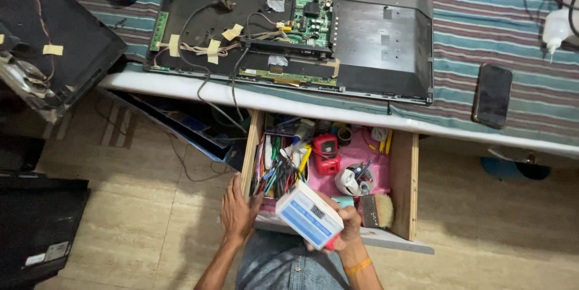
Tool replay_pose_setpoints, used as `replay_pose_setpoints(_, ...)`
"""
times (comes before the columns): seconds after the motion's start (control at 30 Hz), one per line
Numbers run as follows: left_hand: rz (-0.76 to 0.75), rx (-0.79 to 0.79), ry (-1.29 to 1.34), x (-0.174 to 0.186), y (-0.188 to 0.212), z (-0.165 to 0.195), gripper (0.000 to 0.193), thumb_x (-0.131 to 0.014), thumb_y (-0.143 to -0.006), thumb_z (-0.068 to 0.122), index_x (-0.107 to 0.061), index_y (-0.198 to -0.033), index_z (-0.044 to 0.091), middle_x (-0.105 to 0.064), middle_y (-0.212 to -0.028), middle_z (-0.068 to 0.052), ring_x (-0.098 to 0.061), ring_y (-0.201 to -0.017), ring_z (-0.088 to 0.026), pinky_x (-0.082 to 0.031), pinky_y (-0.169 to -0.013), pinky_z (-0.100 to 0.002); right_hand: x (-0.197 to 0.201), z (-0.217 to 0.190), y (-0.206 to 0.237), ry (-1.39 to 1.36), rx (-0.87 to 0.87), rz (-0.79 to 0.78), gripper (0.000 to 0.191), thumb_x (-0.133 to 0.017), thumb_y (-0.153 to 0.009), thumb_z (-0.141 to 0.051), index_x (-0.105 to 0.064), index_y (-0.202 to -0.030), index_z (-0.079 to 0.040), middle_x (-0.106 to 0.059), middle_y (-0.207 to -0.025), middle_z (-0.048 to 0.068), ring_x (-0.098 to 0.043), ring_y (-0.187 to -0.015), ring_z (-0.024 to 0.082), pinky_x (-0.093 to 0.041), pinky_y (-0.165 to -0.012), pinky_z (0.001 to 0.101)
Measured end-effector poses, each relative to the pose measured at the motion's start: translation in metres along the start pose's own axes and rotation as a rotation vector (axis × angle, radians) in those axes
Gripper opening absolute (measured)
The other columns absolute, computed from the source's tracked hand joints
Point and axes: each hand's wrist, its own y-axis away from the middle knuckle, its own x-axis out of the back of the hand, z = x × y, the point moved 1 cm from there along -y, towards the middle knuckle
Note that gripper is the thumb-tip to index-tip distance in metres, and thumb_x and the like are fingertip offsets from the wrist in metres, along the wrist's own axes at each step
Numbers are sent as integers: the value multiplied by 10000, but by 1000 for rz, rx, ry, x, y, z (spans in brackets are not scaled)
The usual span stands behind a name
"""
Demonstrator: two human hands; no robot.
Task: The person retrieves a power supply and multimeter probes from a drawer, connects the power supply to a disassembled television, and uses the multimeter to test points on the internal circuit board. The person adjusts the probes and checks readings throughout the process.
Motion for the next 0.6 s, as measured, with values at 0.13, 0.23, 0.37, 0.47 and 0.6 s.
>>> replay_pose_setpoints(0.13, 48, -301, 208, -11, 0, 8, 813, -674, -928, 301, -318, -1595, 2, -313, -1663, -237, -386, -1480, -438, -332, -1185, -521, -34, 2, 0, 248, -100, 44, 915, -700, -726, -412, -427, -1409, 134, -652, -1257, 294, -720, -966, 390, -601, -743, 458)
replay_pose_setpoints(0.23, 51, -441, 326, -27, -5, 40, 808, -730, -892, 319, -381, -1573, 59, -316, -1682, -215, -386, -1511, -414, -329, -1210, -508, -48, 5, -5, 619, -253, -55, 916, -731, -741, -490, -563, -1369, 154, -693, -1228, 230, -684, -1055, 275, -546, -911, 336)
replay_pose_setpoints(0.37, 83, -554, 460, -19, -19, 83, 688, -778, -883, 417, -514, -1444, 120, -415, -1620, -173, -434, -1491, -379, -391, -1203, -474, -55, 11, -7, 913, -476, -118, 890, -751, -823, -528, -640, -1461, 83, -705, -1073, 133, -639, -928, 148, -496, -828, 285)
replay_pose_setpoints(0.47, 151, -468, 717, 16, -37, 100, 615, -710, -942, 503, -550, -1378, 99, -542, -1484, -146, -550, -1370, -311, -479, -1144, -409, -54, 17, 4, 962, -369, -20, 864, -767, -870, -522, -661, -1489, 72, -628, -1000, 82, -565, -950, 130, -458, -851, 289)
replay_pose_setpoints(0.6, 309, -276, 1037, 85, -70, 102, 617, -650, -969, 544, -551, -1335, 57, -632, -1341, -140, -637, -1230, -264, -530, -1063, -366, -30, 30, 30, 934, -212, 207, 691, -773, -834, -383, -546, -1393, -45, -649, -1323, 109, -620, -1270, 182, -493, -1090, 332)
